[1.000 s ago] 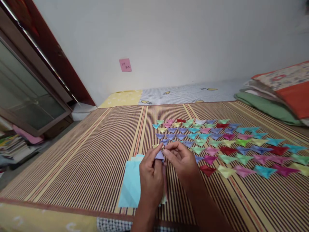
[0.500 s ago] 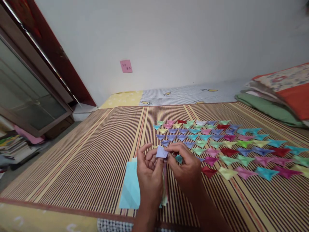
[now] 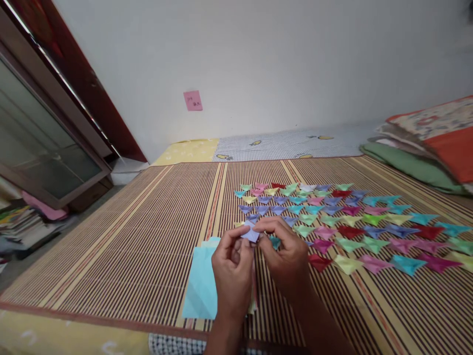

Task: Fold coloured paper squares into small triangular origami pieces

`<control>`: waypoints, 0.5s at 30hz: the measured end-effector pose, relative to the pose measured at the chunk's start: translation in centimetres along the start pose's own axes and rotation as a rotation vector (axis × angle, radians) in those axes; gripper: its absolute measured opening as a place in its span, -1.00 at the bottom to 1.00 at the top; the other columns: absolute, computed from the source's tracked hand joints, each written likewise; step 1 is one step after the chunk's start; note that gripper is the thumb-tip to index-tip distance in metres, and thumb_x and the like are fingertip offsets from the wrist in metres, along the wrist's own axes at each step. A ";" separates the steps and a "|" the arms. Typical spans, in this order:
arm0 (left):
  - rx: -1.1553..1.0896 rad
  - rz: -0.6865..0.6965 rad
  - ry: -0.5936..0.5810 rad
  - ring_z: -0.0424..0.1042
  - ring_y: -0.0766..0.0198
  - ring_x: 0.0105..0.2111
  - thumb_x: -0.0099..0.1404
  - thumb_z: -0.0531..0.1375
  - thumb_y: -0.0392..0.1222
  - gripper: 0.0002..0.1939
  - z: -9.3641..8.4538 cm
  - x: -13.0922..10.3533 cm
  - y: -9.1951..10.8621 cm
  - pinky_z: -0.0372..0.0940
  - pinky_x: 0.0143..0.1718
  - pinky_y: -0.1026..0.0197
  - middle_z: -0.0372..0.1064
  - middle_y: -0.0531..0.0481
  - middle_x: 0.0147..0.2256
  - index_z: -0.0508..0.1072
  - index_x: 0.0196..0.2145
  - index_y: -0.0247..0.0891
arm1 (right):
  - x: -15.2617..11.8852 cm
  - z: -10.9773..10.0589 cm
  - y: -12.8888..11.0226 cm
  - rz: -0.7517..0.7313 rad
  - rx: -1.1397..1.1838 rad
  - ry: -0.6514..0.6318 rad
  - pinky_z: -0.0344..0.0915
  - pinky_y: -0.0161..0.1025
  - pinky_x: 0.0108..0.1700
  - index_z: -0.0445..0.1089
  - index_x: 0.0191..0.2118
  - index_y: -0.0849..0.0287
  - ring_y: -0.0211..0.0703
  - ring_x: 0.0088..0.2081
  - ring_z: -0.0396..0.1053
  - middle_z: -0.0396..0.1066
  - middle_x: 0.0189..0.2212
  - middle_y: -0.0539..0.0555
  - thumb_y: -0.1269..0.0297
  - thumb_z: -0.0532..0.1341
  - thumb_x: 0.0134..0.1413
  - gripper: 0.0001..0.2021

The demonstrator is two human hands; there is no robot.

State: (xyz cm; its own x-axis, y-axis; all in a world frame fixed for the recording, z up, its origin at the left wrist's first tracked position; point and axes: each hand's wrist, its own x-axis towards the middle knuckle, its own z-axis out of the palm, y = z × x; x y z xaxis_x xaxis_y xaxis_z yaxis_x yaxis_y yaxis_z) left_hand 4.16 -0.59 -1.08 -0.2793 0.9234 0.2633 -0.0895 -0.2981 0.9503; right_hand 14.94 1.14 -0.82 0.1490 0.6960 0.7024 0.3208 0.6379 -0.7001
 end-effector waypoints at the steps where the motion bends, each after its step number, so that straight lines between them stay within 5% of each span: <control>1: -0.009 -0.020 0.001 0.56 0.27 -0.33 0.27 0.32 -0.22 -0.86 0.0 0.0 0.1 0.46 -0.23 0.27 0.57 -0.02 -0.32 0.58 -0.19 -0.24 | 0.0 -0.1 0.0 0.006 0.002 -0.014 0.38 -0.18 -0.08 0.48 -0.30 0.12 -0.12 -0.16 0.48 0.47 -0.30 0.03 0.56 0.16 0.16 -0.79; 4: -0.053 -0.071 0.011 0.54 0.31 -0.39 0.24 0.36 -0.22 -0.86 0.1 0.1 0.0 0.45 -0.27 0.31 0.52 0.04 -0.41 0.56 -0.22 -0.25 | 0.0 -0.2 0.2 0.117 0.052 -0.047 0.39 -0.17 -0.12 0.48 -0.29 0.13 -0.10 -0.21 0.48 0.49 -0.31 0.04 0.46 0.21 0.18 -0.88; 8: -0.112 -0.082 -0.016 0.59 0.25 -0.22 0.24 0.36 -0.27 -0.71 0.1 0.2 -0.2 0.46 -0.14 0.26 0.57 0.00 -0.23 0.46 -0.09 -0.20 | -0.1 -0.2 0.9 0.336 0.124 -0.077 0.38 -0.19 -0.22 0.53 -0.18 0.14 -0.13 -0.32 0.47 0.50 -0.37 0.01 0.32 0.31 0.17 -0.89; 12: -0.115 -0.106 -0.082 0.60 0.24 -0.21 0.27 0.35 -0.27 -0.54 0.0 0.3 -0.3 0.44 -0.09 0.23 0.58 0.01 -0.24 0.37 0.10 -0.17 | 0.1 -0.4 1.5 0.308 0.165 -0.154 0.33 -0.22 -0.23 0.55 -0.30 0.13 -0.15 -0.31 0.43 0.47 -0.38 0.00 0.32 0.27 0.20 -0.91; 15: -0.103 -0.134 -0.099 0.59 0.21 -0.21 0.23 0.40 -0.22 -0.60 0.0 0.4 -0.2 0.44 -0.12 0.22 0.60 -0.03 -0.25 0.47 0.00 -0.22 | 0.2 -0.7 1.4 0.267 0.149 -0.140 0.29 -0.23 -0.24 0.51 -0.37 0.12 -0.17 -0.33 0.39 0.43 -0.41 -0.02 0.36 0.26 0.20 -0.89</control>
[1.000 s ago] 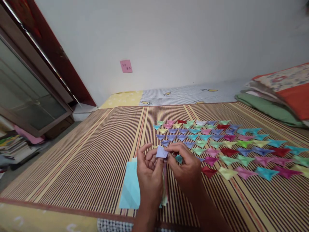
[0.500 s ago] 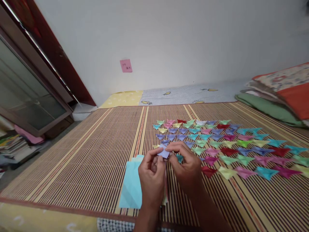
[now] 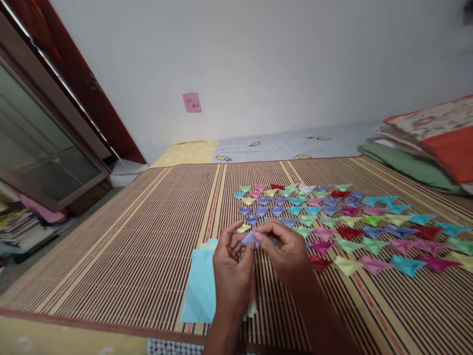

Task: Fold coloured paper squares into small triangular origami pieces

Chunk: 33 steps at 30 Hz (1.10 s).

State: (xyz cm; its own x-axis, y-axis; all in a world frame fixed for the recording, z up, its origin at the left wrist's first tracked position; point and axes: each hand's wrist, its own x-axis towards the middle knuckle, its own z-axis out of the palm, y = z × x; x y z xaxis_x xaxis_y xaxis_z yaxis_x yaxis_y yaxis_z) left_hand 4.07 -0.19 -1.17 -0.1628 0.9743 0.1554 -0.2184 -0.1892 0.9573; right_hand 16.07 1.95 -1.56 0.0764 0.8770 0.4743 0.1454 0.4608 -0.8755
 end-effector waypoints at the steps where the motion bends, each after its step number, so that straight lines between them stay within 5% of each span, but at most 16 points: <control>1: 0.003 -0.015 -0.015 0.59 0.19 -0.22 0.23 0.40 -0.17 -0.67 0.0 0.1 0.0 0.45 -0.13 0.22 0.60 -0.05 -0.25 0.51 -0.07 -0.25 | 0.0 -0.1 -0.1 -0.009 -0.004 0.016 0.28 -0.23 -0.24 0.49 -0.37 0.12 -0.16 -0.33 0.38 0.42 -0.42 -0.02 0.37 0.26 0.20 -0.88; 6: -0.062 -0.147 -0.105 0.56 0.19 -0.41 0.34 0.28 0.11 -0.60 0.0 0.7 -0.4 0.46 -0.31 0.19 0.58 -0.09 -0.41 0.61 -0.34 -0.34 | 0.0 -0.3 -0.4 -0.049 -0.034 0.035 0.26 -0.24 -0.25 0.47 -0.37 0.14 -0.17 -0.33 0.36 0.39 -0.42 -0.02 0.38 0.24 0.22 -0.87; 20: 0.118 -0.074 -0.202 0.37 0.35 -0.60 0.26 0.35 -0.04 -0.75 1.1 0.7 0.4 0.22 -0.52 0.34 0.44 0.05 -0.61 0.63 -0.36 -0.32 | 0.3 -2.5 -0.9 -0.080 -0.079 -0.012 0.28 -0.22 -0.25 0.51 -0.38 0.14 -0.17 -0.35 0.39 0.40 -0.44 -0.02 0.35 0.24 0.25 -0.83; 25: 0.069 -0.156 -0.294 0.40 0.35 -0.58 0.21 0.38 -0.08 -0.75 1.6 0.6 0.2 0.26 -0.49 0.32 0.54 -0.03 -0.51 0.51 -0.48 -0.31 | 0.4 -3.0 -0.6 0.050 0.020 0.082 0.25 -0.25 -0.36 0.49 -0.42 0.15 -0.20 -0.44 0.32 0.38 -0.50 -0.04 0.24 0.27 0.18 -0.83; 33: 0.071 -0.158 -0.344 0.43 0.31 -0.52 0.26 0.33 -0.08 -0.77 1.9 0.4 0.4 0.29 -0.40 0.27 0.57 -0.05 -0.44 0.47 -0.42 -0.28 | 0.6 -3.4 0.0 0.238 0.183 0.055 0.28 -0.26 -0.41 0.47 -0.42 0.16 -0.21 -0.49 0.33 0.41 -0.55 -0.03 0.11 0.33 0.08 -0.78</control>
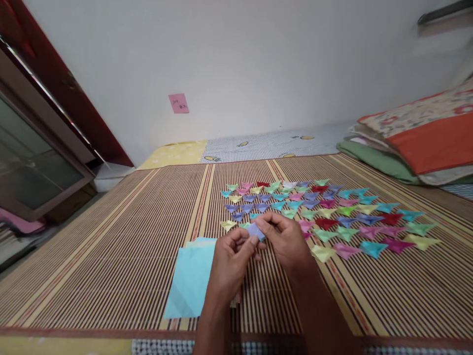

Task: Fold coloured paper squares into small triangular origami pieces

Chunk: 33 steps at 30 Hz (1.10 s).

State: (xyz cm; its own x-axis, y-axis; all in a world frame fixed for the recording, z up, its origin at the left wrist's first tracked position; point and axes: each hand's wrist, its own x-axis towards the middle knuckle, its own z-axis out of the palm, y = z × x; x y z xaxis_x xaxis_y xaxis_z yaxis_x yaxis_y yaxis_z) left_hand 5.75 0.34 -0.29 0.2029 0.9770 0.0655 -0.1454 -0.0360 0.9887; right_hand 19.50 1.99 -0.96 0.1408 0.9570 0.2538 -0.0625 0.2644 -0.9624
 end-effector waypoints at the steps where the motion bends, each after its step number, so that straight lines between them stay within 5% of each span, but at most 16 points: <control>1: 0.007 -0.006 -0.007 0.43 0.30 -0.51 0.26 0.33 -0.08 -0.76 0.0 0.0 0.0 0.29 -0.39 0.27 0.55 -0.04 -0.45 0.46 -0.43 -0.28 | 0.0 -0.1 0.0 -0.009 -0.014 -0.014 0.29 -0.26 -0.40 0.48 -0.42 0.17 -0.21 -0.48 0.34 0.42 -0.54 -0.03 0.12 0.33 0.08 -0.79; 9: 0.034 0.018 0.006 0.38 0.28 -0.51 0.29 0.32 -0.06 -0.71 -0.1 -0.1 -0.3 0.24 -0.38 0.25 0.42 0.05 -0.55 0.35 -0.47 -0.23 | 0.1 -0.4 -0.2 -0.027 0.003 -0.042 0.33 -0.24 -0.37 0.47 -0.42 0.15 -0.20 -0.48 0.36 0.43 -0.54 -0.04 0.14 0.32 0.12 -0.79; 15: 0.009 0.024 -0.008 0.30 0.32 -0.47 0.28 0.33 -0.01 -0.70 -0.9 0.0 0.3 0.19 -0.38 0.29 0.36 0.07 -0.50 0.45 -0.44 -0.27 | 0.0 -0.6 -0.8 0.020 0.014 -0.257 0.33 -0.26 -0.38 0.49 -0.44 0.16 -0.23 -0.48 0.36 0.43 -0.55 -0.04 0.14 0.32 0.14 -0.78; 23: -0.047 0.041 0.219 0.24 0.35 -0.52 0.14 0.40 -0.05 -0.72 -1.7 0.2 0.1 0.15 -0.44 0.32 0.29 0.13 -0.57 0.46 -0.52 -0.27 | 0.0 0.3 0.2 0.015 -0.004 -0.230 0.34 -0.25 -0.32 0.49 -0.36 0.16 -0.20 -0.40 0.40 0.47 -0.47 -0.03 0.17 0.37 0.08 -0.83; 33: -0.073 0.010 0.150 0.24 0.35 -0.52 0.18 0.41 -0.05 -0.67 -2.5 0.2 -0.6 0.16 -0.42 0.29 0.33 0.09 -0.58 0.44 -0.56 -0.28 | -0.5 0.4 0.0 -0.047 -0.019 -0.319 0.40 -0.21 -0.22 0.55 -0.16 0.14 -0.18 -0.33 0.48 0.53 -0.38 0.00 0.27 0.30 0.22 -0.88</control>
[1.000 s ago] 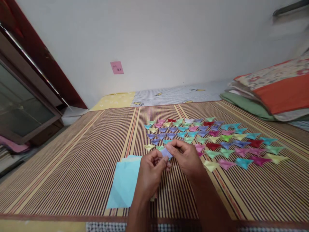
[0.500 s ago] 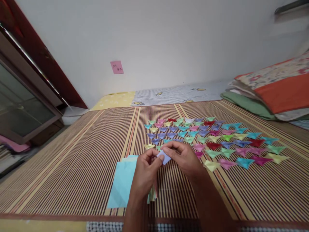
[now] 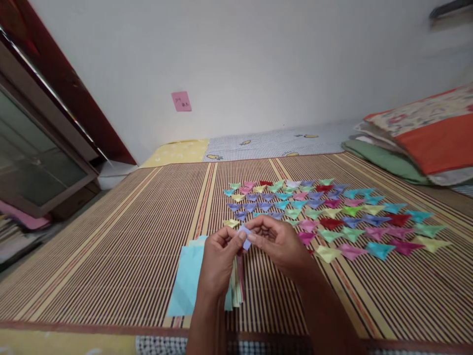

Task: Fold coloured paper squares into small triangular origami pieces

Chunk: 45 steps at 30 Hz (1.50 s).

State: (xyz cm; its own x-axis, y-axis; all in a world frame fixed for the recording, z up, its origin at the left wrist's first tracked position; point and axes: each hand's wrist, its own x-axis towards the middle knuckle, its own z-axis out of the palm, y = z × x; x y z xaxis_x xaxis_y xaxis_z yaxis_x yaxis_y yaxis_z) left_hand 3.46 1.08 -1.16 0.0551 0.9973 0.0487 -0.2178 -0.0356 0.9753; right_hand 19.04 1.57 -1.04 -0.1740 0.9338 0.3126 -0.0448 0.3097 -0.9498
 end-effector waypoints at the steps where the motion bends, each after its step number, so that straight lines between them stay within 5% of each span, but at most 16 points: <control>1: -0.005 0.010 0.003 0.24 0.36 -0.52 0.18 0.41 -0.07 -0.67 0.0 0.0 0.0 0.15 -0.42 0.30 0.32 0.10 -0.58 0.43 -0.57 -0.28 | 0.0 0.0 0.1 -0.006 -0.014 -0.007 0.40 -0.20 -0.21 0.56 -0.15 0.13 -0.17 -0.32 0.49 0.54 -0.37 0.00 0.28 0.29 0.24 -0.87; 7: -0.179 -0.003 0.092 0.21 0.41 -0.55 0.11 0.45 -0.04 -0.62 0.4 0.0 0.1 0.15 -0.44 0.34 0.28 0.13 -0.60 0.38 -0.58 -0.29 | -0.3 0.5 -0.2 -0.038 -0.058 0.015 0.45 -0.14 -0.13 0.55 -0.04 0.09 -0.12 -0.21 0.52 0.58 -0.23 0.06 0.31 0.26 0.24 -0.80; 10: -0.236 -0.002 0.099 0.25 0.41 -0.55 0.10 0.47 -0.05 -0.67 0.7 0.0 0.3 0.17 -0.45 0.35 0.35 0.13 -0.56 0.43 -0.43 -0.28 | -0.4 0.8 -0.8 -0.037 -0.098 0.042 0.44 -0.16 -0.20 0.56 -0.12 0.09 -0.15 -0.30 0.47 0.54 -0.32 0.02 0.36 0.31 0.15 -0.82; 14: -0.195 0.153 0.167 0.36 0.37 -0.45 0.22 0.42 -0.15 -0.73 0.6 -0.3 0.7 0.27 -0.35 0.34 0.41 0.14 -0.44 0.40 -0.27 -0.18 | -0.2 1.1 -1.1 -0.068 -0.072 0.112 0.46 -0.15 -0.18 0.56 -0.21 0.12 -0.14 -0.30 0.50 0.55 -0.34 0.03 0.34 0.35 0.13 -0.91; 18: 0.019 0.255 0.068 0.43 0.30 -0.32 0.38 0.28 -0.13 -0.89 -0.2 -0.6 1.1 0.34 -0.21 0.28 0.42 0.05 -0.36 0.53 -0.25 -0.21 | -0.2 0.8 -0.9 -0.080 0.001 0.120 0.50 -0.13 -0.12 0.57 -0.18 0.12 -0.11 -0.23 0.56 0.58 -0.28 0.06 0.30 0.36 0.15 -0.89; 24: 0.012 0.240 -0.016 0.49 0.29 -0.34 0.27 0.37 -0.21 -0.88 -1.2 -0.7 1.7 0.39 -0.27 0.31 0.52 0.00 -0.35 0.63 -0.22 -0.22 | -0.5 0.4 -1.1 -0.097 0.017 0.100 0.50 -0.17 -0.11 0.58 -0.20 0.08 -0.13 -0.21 0.56 0.58 -0.26 0.04 0.35 0.36 0.15 -0.90; 45: 0.132 0.360 0.030 0.54 0.30 -0.33 0.25 0.37 -0.28 -0.94 -1.1 -0.9 2.4 0.42 -0.28 0.36 0.57 0.00 -0.33 0.67 -0.30 -0.18 | -0.1 1.2 -1.3 -0.260 -0.014 0.139 0.41 -0.19 -0.16 0.58 -0.28 0.08 -0.16 -0.22 0.49 0.51 -0.32 0.01 0.38 0.35 0.19 -0.94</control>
State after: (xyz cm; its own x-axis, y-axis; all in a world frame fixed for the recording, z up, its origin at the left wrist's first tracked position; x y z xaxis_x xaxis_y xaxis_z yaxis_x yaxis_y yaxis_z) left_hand 1.81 0.14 0.91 -0.0314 0.9210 0.3883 -0.0906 -0.3895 0.9165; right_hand 17.89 0.81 0.16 -0.0224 0.8383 0.5447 -0.0568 0.5429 -0.8378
